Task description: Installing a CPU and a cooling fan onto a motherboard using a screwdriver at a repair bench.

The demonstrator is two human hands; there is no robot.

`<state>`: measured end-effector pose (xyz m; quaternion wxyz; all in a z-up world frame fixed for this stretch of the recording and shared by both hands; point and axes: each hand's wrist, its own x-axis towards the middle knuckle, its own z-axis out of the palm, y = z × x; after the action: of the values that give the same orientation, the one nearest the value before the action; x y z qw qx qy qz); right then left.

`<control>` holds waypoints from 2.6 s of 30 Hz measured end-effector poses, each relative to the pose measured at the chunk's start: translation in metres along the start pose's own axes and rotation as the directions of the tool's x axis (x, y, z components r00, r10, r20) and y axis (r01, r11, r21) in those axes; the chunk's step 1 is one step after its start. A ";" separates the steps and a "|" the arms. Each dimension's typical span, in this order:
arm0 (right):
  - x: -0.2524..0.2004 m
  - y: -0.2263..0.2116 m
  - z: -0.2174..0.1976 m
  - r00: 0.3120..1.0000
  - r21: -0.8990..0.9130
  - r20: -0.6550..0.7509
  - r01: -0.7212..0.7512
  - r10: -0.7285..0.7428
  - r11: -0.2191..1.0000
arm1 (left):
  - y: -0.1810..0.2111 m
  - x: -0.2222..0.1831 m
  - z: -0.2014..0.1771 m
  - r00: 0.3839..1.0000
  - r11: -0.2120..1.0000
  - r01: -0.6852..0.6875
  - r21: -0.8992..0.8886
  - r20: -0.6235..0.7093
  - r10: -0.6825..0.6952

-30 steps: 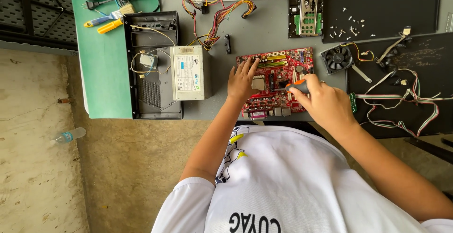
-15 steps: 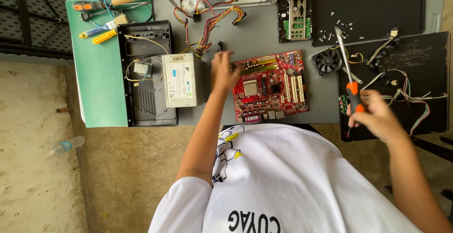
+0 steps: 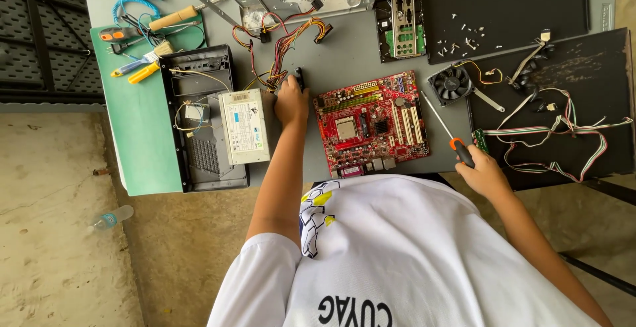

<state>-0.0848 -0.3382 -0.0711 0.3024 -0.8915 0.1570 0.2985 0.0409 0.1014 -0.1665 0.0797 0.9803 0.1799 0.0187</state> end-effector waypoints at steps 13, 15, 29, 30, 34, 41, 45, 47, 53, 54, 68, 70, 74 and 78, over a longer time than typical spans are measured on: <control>0.023 -0.018 0.019 0.983 -0.078 -0.003 0.184 -0.185 0.980 | 0.036 -0.041 -0.084 0.939 0.017 0.332 -0.943 0.328 -0.105; 0.026 -0.018 0.020 0.943 -0.287 -0.074 0.293 -0.326 0.912 | 0.047 -0.052 -0.107 0.929 -0.148 0.366 -0.919 0.370 0.000; 0.011 -0.052 0.018 0.799 -0.291 -0.232 0.488 -0.555 0.823 | 0.068 -0.074 -0.135 0.875 -0.196 0.435 -0.879 0.362 0.321; 0.008 -0.055 0.018 0.786 -0.231 -0.247 0.521 -0.567 0.822 | 0.068 -0.077 -0.127 0.837 -0.130 0.471 -0.872 0.396 0.377; -0.001 -0.070 0.012 0.761 -0.066 -0.283 0.591 -0.583 0.804 | 0.080 -0.096 -0.119 0.714 0.042 0.577 -0.816 0.528 0.460; -0.017 -0.105 0.000 0.832 0.514 -0.129 0.521 -0.539 0.682 | 0.104 -0.130 -0.080 0.408 0.238 0.757 -0.608 0.725 0.555; -0.009 -0.099 0.012 0.872 0.602 -0.139 0.451 -0.470 0.659 | 0.112 -0.133 -0.081 0.395 0.148 0.837 -0.527 0.768 0.505; -0.005 -0.093 0.020 0.896 0.664 -0.149 0.404 -0.417 0.629 | 0.118 -0.129 -0.103 0.449 0.156 0.799 -0.581 0.749 0.488; -0.001 -0.101 0.014 0.868 0.550 -0.180 0.479 -0.463 0.684 | 0.123 -0.119 -0.132 0.739 0.484 0.181 -0.856 0.443 0.508; -0.002 -0.106 0.010 0.840 0.462 -0.186 0.532 -0.509 0.709 | 0.122 -0.119 -0.127 0.737 0.521 0.007 -0.854 0.357 0.575; 0.227 -0.060 -0.100 0.810 -0.213 -0.315 0.447 -0.494 0.869 | 0.101 -0.095 -0.115 0.701 0.365 0.575 -0.732 0.671 0.241; 0.250 -0.053 -0.111 0.801 -0.325 -0.306 0.420 -0.515 0.847 | 0.093 -0.094 -0.116 0.699 0.282 0.633 -0.721 0.688 0.192; 0.245 -0.081 -0.125 0.928 -0.347 -0.120 0.293 -0.352 0.891 | 0.085 -0.082 -0.127 0.665 0.128 0.736 -0.665 0.745 0.048; 0.263 -0.078 -0.114 0.955 -0.510 -0.088 0.203 -0.285 0.836 | 0.069 -0.078 -0.115 0.640 0.018 0.768 -0.640 0.768 -0.007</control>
<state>0.2039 -0.3766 -0.1282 0.0857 -0.9727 -0.0162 0.2152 -0.0150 0.0270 -0.0422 0.7322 0.5358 0.3740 -0.1924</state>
